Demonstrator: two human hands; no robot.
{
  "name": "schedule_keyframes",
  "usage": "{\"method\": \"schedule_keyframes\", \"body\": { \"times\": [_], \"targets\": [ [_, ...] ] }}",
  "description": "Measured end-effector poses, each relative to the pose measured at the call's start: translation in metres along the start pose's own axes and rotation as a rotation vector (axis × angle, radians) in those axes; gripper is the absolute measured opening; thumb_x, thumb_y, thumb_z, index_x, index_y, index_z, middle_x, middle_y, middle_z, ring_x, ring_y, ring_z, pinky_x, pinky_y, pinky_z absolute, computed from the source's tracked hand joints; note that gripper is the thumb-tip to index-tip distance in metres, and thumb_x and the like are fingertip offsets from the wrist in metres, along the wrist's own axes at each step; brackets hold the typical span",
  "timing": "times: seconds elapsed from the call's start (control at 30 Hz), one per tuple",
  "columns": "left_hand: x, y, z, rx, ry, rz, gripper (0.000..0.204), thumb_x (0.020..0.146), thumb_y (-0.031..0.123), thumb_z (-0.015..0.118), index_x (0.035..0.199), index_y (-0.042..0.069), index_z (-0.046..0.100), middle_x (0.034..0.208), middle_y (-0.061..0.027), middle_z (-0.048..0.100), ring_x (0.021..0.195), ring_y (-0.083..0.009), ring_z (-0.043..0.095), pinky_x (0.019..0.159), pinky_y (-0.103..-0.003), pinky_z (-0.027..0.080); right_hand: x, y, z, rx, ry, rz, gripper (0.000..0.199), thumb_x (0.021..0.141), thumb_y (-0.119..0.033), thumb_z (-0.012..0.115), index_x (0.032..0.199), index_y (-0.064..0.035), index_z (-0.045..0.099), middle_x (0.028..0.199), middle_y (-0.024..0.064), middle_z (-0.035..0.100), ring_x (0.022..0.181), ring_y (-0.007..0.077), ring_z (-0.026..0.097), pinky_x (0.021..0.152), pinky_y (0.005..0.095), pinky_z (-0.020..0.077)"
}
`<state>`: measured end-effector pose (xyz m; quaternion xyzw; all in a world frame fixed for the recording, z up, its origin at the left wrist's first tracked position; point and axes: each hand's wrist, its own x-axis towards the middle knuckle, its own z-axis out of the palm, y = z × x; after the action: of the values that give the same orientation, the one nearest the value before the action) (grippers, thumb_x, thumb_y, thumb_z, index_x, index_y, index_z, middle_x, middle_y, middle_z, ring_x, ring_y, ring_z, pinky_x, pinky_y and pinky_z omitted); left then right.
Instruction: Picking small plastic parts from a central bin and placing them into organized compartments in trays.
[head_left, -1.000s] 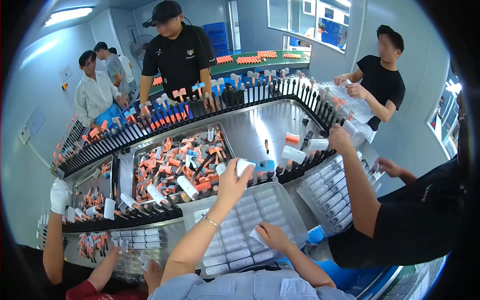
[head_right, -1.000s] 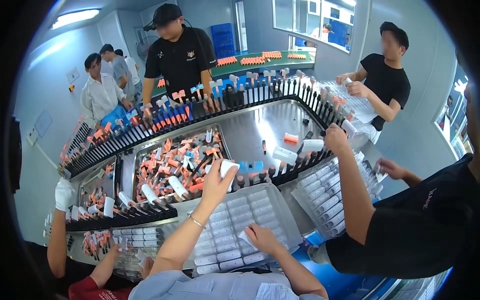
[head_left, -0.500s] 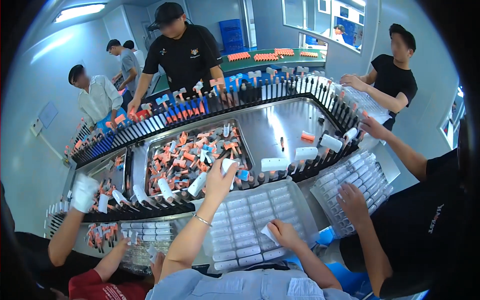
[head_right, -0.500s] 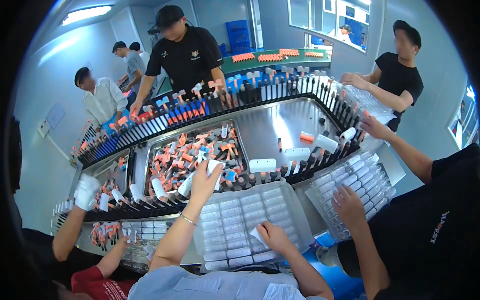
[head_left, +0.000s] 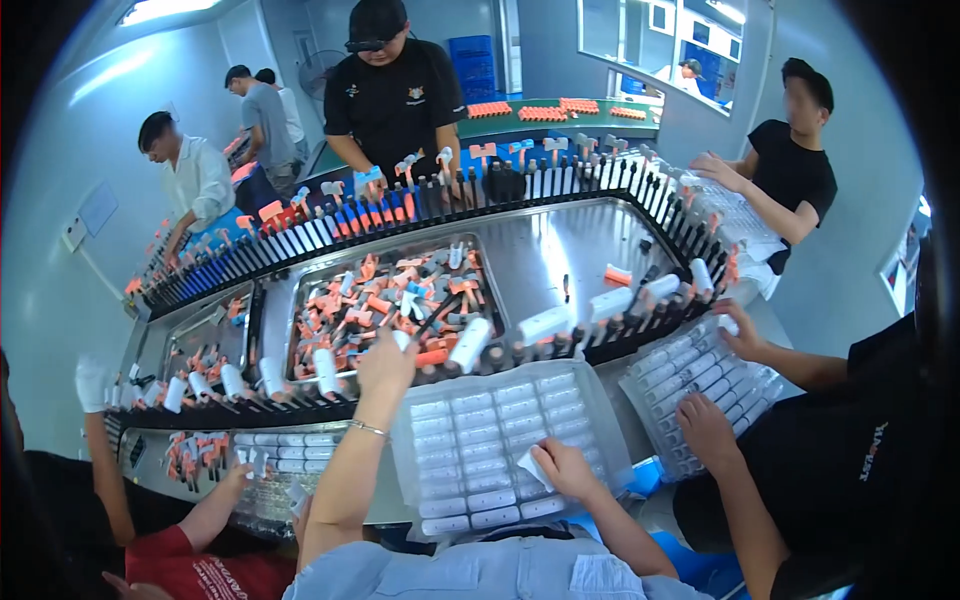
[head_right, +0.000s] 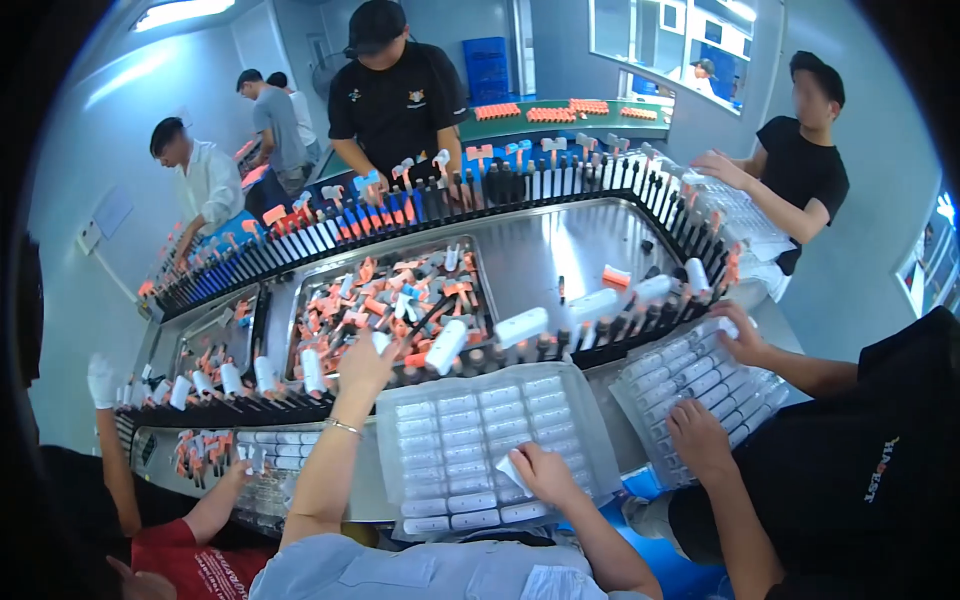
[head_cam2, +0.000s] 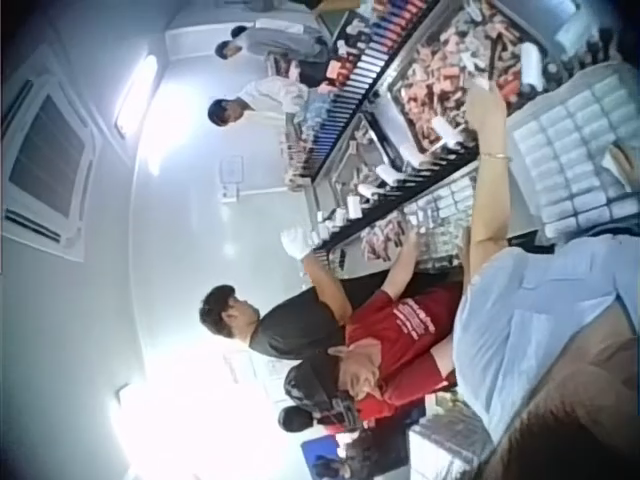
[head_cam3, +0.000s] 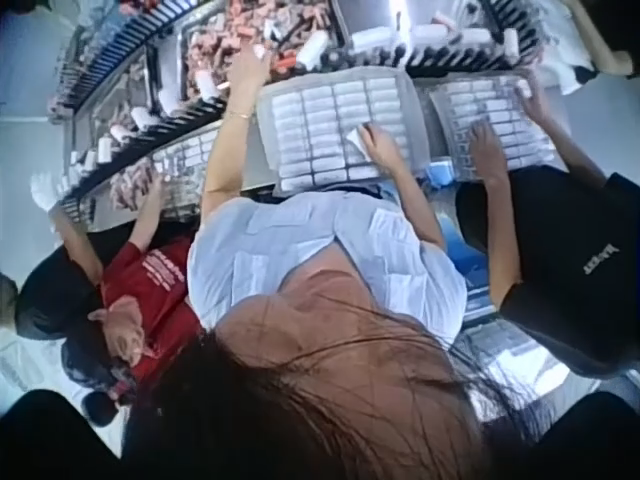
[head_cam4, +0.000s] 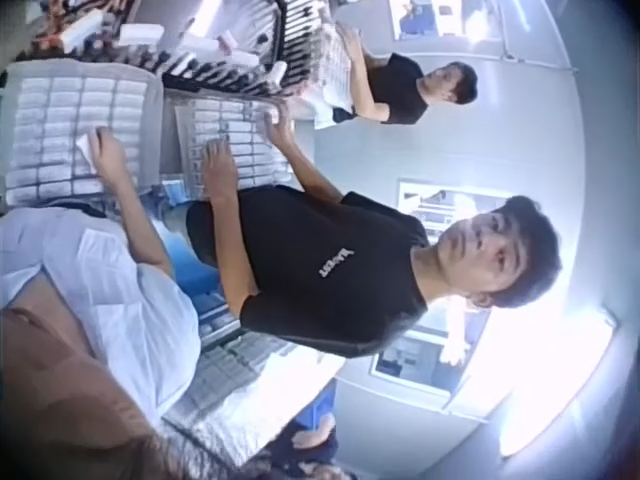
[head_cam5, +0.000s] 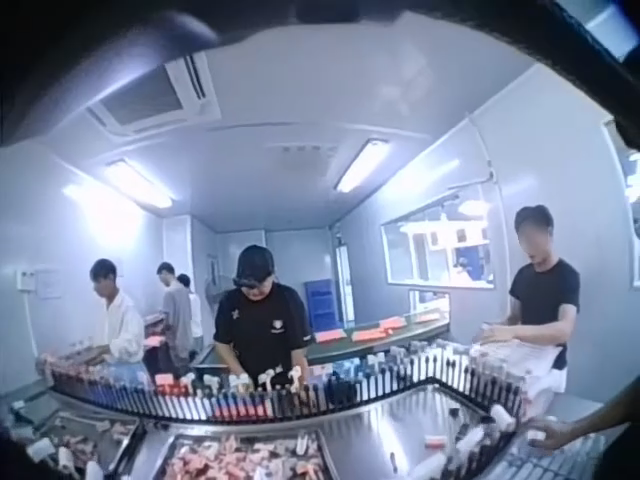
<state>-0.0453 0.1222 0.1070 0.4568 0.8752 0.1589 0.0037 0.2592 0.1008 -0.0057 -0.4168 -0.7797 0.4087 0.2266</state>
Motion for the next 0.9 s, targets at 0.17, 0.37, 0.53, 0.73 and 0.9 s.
{"method": "schedule_keyframes", "body": {
  "times": [0.17,0.37,0.53,0.73,0.9],
  "targets": [
    [-0.006,-0.024,0.0,0.067,0.234,-0.018,0.043,0.081,0.033,0.059,0.103,-0.001,0.045,0.081,-0.0206,0.063,0.074,-0.0351,0.064,0.063,-0.045,0.051,0.002,0.004,-0.004,0.091,-0.063,0.062,0.041,0.088,-0.039,0.05,0.105,-0.002,0.058,0.089,0.0229,0.063,0.084,0.0387,0.061,0.072,0.0429,0.0473],
    [-0.008,-0.08,-0.011,0.035,0.359,-0.059,0.052,0.079,0.031,0.062,0.113,-0.004,0.043,0.085,-0.0215,0.061,0.077,-0.0373,0.061,0.064,-0.045,0.049,0.016,0.003,-0.005,0.173,-0.118,-0.025,0.041,0.082,-0.04,0.061,0.101,-0.0039,0.06,0.083,0.0179,0.064,0.075,0.0298,0.063,0.065,0.0365,0.0475],
    [-0.045,-0.067,-0.017,-0.042,0.767,0.122,0.05,0.076,0.021,0.064,0.115,-0.003,0.043,0.109,-0.0255,0.047,0.096,-0.0413,0.045,0.082,-0.048,0.038,0.02,0.007,-0.025,0.211,0.002,-0.048,0.031,0.08,-0.029,0.066,0.095,-0.002,0.062,0.072,0.012,0.061,0.066,0.018,0.058,0.059,0.0314,0.0446],
    [-0.185,-0.05,0.03,-0.484,0.099,0.546,0.019,0.077,0.018,0.064,0.092,0.008,0.059,0.098,-0.0108,0.057,0.093,-0.029,0.054,0.083,-0.039,0.042,0.03,0.02,-0.018,0.203,-0.03,-0.039,0.027,0.08,-0.024,0.066,0.091,0.0005,0.062,0.069,0.0086,0.06,0.063,0.0132,0.052,0.058,0.0288,0.0422],
    [-0.251,-0.069,0.078,-0.261,-0.171,0.707,0.025,0.079,0.022,0.061,0.102,0.011,0.059,0.111,-0.0082,0.049,0.103,-0.0247,0.048,0.088,-0.037,0.038,0.034,0.024,-0.01,0.151,-0.026,-0.069,0.021,0.08,-0.02,0.065,0.085,0.0009,0.062,0.068,0.0058,0.059,0.062,0.0122,0.05,0.056,0.0283,0.0403]
  ]
}}
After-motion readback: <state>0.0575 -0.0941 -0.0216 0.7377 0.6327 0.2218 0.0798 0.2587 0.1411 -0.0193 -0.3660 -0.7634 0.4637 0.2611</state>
